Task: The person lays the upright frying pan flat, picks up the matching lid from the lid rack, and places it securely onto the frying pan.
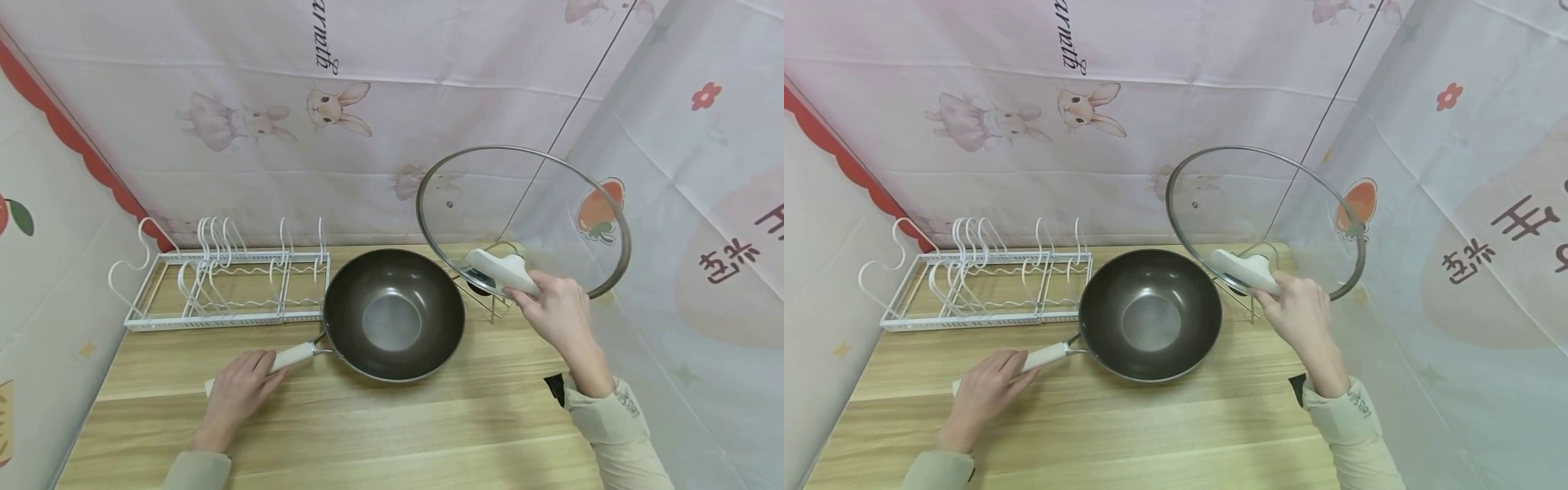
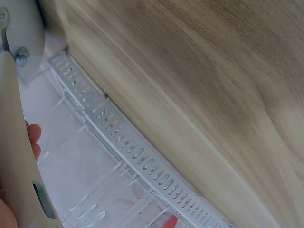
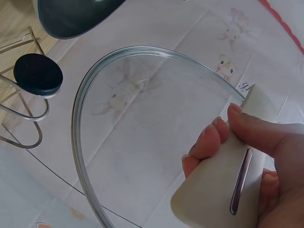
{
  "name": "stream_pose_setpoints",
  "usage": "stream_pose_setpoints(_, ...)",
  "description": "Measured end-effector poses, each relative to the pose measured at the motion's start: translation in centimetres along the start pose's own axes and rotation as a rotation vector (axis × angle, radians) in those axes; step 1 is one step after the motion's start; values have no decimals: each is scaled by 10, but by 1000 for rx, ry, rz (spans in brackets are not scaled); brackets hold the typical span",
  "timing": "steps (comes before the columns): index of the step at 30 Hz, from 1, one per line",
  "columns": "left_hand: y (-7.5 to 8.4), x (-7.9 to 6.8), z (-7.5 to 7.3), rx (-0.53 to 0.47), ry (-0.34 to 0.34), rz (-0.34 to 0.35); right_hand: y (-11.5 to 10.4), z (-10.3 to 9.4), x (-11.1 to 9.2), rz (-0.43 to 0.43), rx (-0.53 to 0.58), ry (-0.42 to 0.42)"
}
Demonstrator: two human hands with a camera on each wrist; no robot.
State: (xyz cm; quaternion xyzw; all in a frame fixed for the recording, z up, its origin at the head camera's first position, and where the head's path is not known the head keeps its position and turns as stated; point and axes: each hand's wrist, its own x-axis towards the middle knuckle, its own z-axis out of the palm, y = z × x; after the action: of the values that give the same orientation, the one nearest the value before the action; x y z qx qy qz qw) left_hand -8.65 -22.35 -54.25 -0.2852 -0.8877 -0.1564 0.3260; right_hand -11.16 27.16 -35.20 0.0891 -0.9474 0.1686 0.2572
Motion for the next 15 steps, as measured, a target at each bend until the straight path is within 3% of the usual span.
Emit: stream_pose_setpoints(15,-1,1,0,-7,15,3,-13,1,-7,-11,117,-52)
